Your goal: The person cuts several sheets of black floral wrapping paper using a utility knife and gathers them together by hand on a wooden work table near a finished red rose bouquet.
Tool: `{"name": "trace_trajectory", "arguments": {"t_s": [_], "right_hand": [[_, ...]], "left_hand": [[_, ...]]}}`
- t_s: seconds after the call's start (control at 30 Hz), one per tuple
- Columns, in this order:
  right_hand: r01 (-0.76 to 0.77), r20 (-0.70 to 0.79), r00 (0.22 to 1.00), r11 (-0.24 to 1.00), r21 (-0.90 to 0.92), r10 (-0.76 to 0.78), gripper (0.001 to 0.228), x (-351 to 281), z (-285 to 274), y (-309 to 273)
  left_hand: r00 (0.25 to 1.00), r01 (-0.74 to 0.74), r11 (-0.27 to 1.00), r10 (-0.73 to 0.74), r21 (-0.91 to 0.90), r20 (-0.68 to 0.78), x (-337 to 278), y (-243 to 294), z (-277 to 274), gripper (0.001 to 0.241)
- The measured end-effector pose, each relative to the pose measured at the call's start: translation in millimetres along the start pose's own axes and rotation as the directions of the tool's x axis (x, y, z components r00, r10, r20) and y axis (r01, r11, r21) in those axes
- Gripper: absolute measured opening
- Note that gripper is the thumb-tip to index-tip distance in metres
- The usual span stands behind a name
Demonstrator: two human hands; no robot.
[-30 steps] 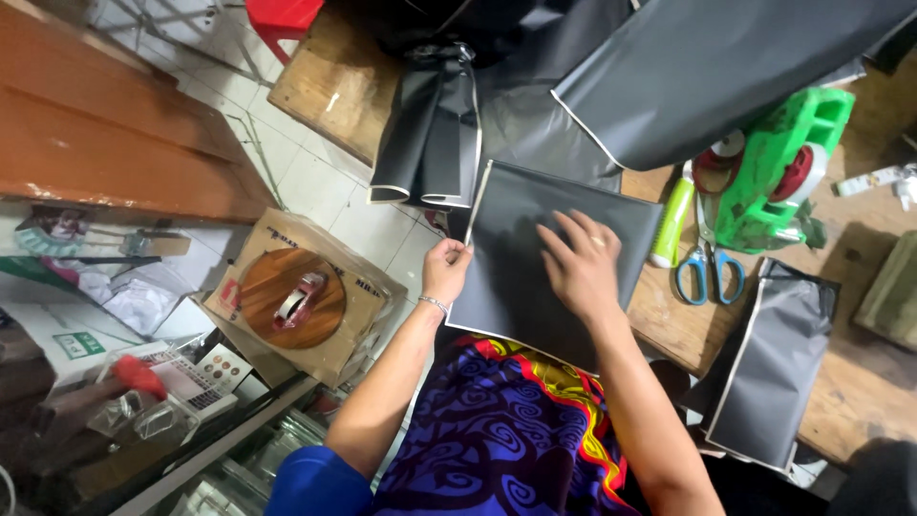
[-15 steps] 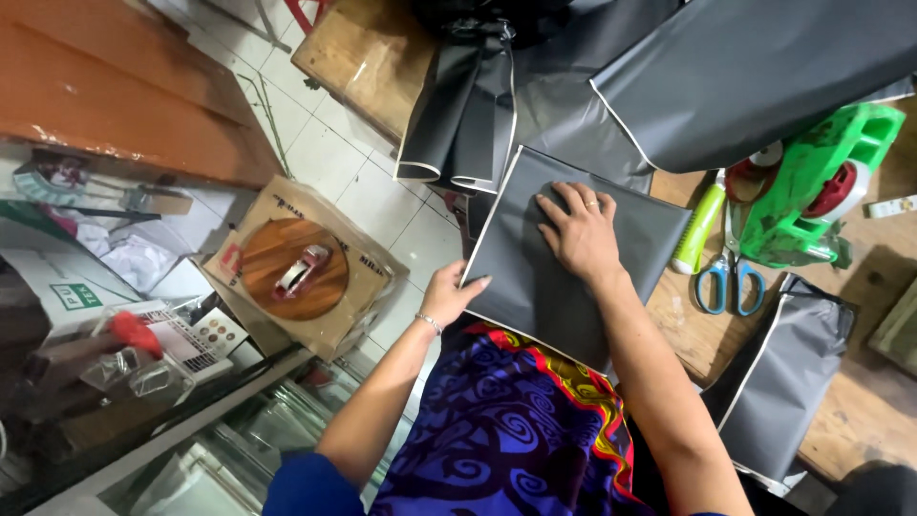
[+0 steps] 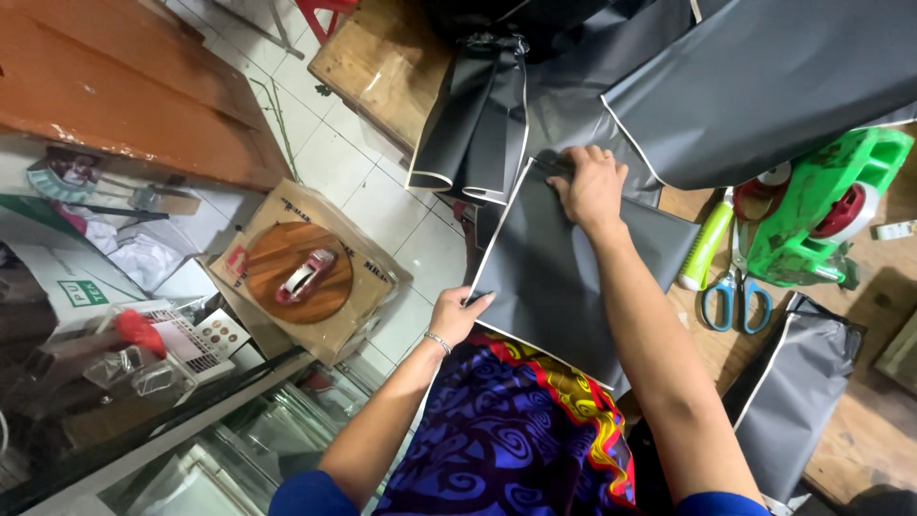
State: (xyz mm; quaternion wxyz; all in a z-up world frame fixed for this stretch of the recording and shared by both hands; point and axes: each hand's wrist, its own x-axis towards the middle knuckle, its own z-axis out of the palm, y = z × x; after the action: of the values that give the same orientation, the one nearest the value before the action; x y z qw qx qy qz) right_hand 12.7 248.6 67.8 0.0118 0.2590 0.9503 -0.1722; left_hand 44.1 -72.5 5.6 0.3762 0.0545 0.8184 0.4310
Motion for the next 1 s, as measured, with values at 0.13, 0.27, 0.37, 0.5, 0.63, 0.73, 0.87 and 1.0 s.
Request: {"name": "trace_trajectory", "arguments": {"t_s": [0.13, 0.27, 0.37, 0.5, 0.63, 0.73, 0.87, 1.0], "right_hand": [[-0.037, 0.102, 0.994, 0.996, 0.084, 0.029, 0.03, 20.7, 5.9, 4.7], [-0.026, 0.121, 0.992, 0.997, 0.068, 0.017, 0.02, 32.4, 7.3, 9.9], [-0.027, 0.191, 0.982, 0.993, 0.116, 0.004, 0.013, 34.9, 5.6, 10.9], [-0.003, 0.242, 0.97, 0.99, 0.142, -0.032, 0.015, 39.3, 5.7, 13.4], [0.003, 0.248, 0.968, 0.992, 0.128, -0.035, 0.008, 42.3, 10.3, 15.9], [-0.048, 0.262, 0.965, 0.971, 0.236, -0.016, 0.011, 38.5, 6.0, 12.3], [-0.025, 0.292, 0.955, 0.971, 0.237, -0.047, 0.014, 39.1, 1.2, 13.9], [-0.012, 0.261, 0.964, 0.971, 0.237, -0.052, 0.01, 37.4, -1.8, 11.4]], "left_hand": [[1.0, 0.012, 1.0, -0.013, 0.021, 0.016, -12.1, 21.8, -5.1, 0.024], [1.0, 0.003, 1.0, -0.003, 0.03, 0.009, -0.4, -4.2, 1.6, 0.022], [1.0, 0.016, 0.999, -0.016, 0.036, 0.004, -12.1, 18.0, -4.7, 0.022], [1.0, -0.008, 0.999, 0.008, 0.039, -0.007, -8.7, 2.1, -1.0, 0.023], [0.999, -0.035, 0.999, 0.036, 0.037, -0.014, -3.7, -11.3, 1.8, 0.023], [0.998, -0.062, 0.998, 0.062, 0.029, -0.008, 0.8, -22.1, 3.9, 0.022], [0.998, -0.056, 0.998, 0.057, 0.024, -0.013, -7.9, -8.6, 0.3, 0.023], [0.997, -0.077, 0.997, 0.077, 0.009, -0.015, -2.4, -17.4, 2.9, 0.021]]}}
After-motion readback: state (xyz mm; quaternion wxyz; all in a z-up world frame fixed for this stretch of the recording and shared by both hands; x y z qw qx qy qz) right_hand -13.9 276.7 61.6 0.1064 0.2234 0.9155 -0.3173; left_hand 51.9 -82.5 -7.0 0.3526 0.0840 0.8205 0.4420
